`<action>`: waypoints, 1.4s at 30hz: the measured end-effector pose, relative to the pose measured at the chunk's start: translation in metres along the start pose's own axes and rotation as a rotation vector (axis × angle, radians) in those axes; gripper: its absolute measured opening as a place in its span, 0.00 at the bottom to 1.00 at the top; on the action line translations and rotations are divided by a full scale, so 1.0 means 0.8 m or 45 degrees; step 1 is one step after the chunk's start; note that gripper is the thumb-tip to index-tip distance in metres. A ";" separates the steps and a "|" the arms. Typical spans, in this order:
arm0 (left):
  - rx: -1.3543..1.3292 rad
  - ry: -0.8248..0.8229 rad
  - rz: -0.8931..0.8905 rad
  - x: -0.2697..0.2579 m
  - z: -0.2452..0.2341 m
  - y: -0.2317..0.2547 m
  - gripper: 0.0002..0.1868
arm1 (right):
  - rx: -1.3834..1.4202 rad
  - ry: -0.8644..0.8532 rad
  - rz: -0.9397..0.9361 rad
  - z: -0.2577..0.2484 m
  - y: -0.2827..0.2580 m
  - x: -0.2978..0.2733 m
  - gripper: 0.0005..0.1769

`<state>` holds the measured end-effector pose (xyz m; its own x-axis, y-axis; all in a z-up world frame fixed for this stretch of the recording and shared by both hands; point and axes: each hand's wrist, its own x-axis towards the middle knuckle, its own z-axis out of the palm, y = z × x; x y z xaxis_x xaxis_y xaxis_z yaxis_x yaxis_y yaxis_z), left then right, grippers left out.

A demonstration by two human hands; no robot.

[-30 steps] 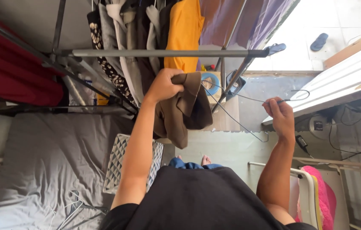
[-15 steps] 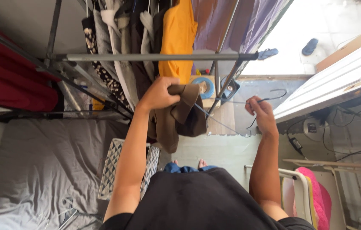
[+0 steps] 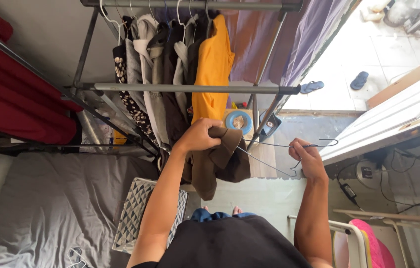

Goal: The person hangs a yellow shirt on a hanger, places it on a clothes rack, and buttons it. Then they retrieve a brown jacket from a storage box, place it on a hanger, hang it on the rack, and button it.

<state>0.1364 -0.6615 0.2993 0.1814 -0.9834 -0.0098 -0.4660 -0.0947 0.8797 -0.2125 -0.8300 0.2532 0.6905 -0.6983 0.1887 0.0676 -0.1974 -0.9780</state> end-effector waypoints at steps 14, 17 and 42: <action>0.106 0.012 0.092 -0.045 -0.022 0.090 0.12 | 0.332 0.308 0.004 0.020 0.041 -0.021 0.21; 0.083 0.073 0.124 -0.054 -0.024 0.095 0.12 | 0.359 0.335 -0.008 0.019 0.044 -0.021 0.22; 0.400 0.481 0.448 -0.064 -0.014 0.064 0.29 | 0.075 0.031 0.038 0.014 0.008 -0.032 0.24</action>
<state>0.1126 -0.6140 0.3504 0.2378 -0.8463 0.4767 -0.7771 0.1286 0.6160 -0.2216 -0.8061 0.2415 0.6751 -0.7201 0.1605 0.0897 -0.1358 -0.9867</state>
